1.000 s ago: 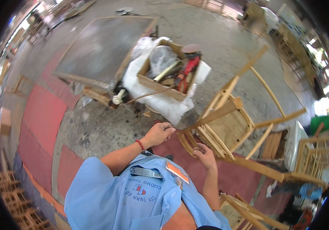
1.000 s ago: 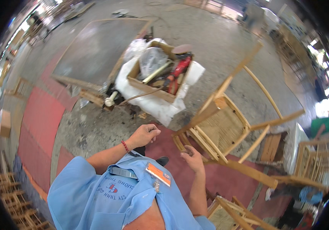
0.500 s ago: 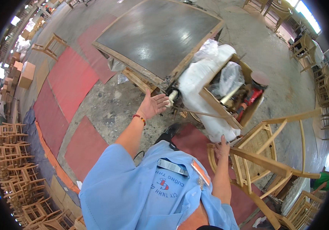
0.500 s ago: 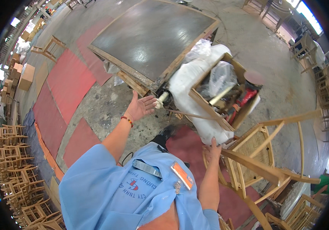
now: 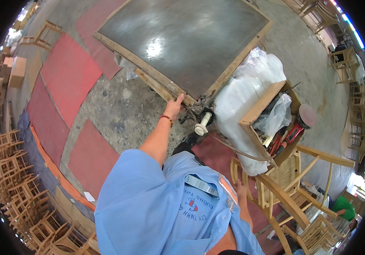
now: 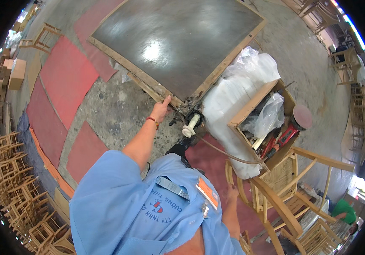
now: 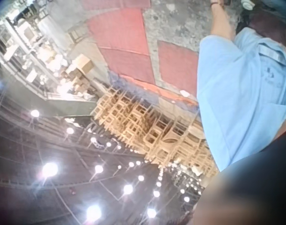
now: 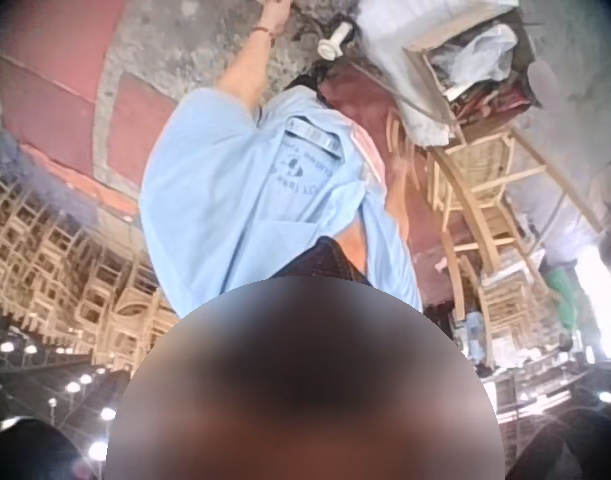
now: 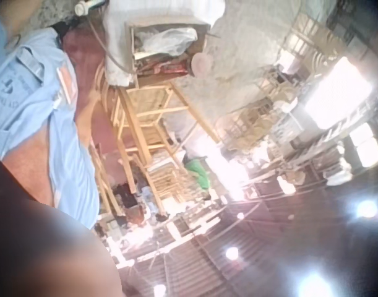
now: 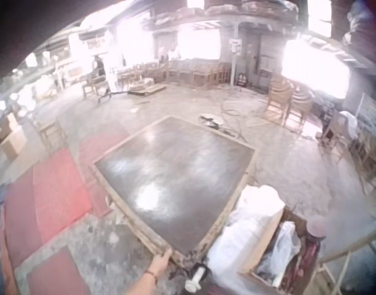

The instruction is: The person picks up a wooden chair, uses a power sander to smooth the legs, applies a white substance to the leg tips, and wipes the chair with a cloth. The process is repeated for multiple chairs in a workshop setting.

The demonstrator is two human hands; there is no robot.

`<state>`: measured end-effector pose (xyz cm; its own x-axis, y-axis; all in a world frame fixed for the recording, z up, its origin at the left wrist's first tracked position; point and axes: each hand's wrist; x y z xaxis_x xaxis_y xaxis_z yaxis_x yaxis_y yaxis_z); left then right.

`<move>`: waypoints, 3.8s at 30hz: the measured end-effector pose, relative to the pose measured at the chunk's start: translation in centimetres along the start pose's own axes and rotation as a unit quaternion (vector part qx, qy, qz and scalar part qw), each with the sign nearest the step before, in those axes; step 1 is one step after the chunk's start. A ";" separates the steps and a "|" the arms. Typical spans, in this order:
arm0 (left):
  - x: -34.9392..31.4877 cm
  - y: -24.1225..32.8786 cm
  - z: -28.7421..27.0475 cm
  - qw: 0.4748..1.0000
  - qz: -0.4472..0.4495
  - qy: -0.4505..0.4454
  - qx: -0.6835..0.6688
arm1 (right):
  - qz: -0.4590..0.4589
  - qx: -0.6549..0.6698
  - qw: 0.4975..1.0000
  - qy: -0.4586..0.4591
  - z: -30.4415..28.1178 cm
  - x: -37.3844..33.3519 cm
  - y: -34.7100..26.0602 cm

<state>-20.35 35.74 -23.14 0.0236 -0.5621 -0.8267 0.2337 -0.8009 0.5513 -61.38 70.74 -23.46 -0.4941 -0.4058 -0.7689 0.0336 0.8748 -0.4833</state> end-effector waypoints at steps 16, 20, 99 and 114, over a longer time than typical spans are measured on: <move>-1.4 -11.3 -14.2 0.908 0.052 0.101 0.402 | -0.086 -0.011 0.992 -0.089 3.8 0.1 -2.7; -7.5 -15.2 -19.6 0.918 -0.002 0.102 0.383 | -0.063 -0.018 0.989 -0.130 6.7 -1.6 -0.1; -26.5 -2.6 -20.0 0.805 0.319 -0.400 0.302 | -0.442 0.626 0.639 -0.064 42.1 -40.2 -16.4; -25.3 0.8 -14.1 0.633 -0.179 -0.725 0.207 | -0.481 0.688 0.541 0.057 30.6 -37.7 -13.4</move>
<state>-7.03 52.26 -3.40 -0.9446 0.3123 -0.1016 -0.3101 -0.7467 0.5885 -16.61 66.16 -0.85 -0.9050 -0.4116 0.1078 0.2900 -0.7820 -0.5516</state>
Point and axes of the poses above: each hand's wrist, its own x-axis towards the middle knuckle, its own z-axis out of the palm, y = z × x, and after that the axes turned 9 degrees about -z, right-handed
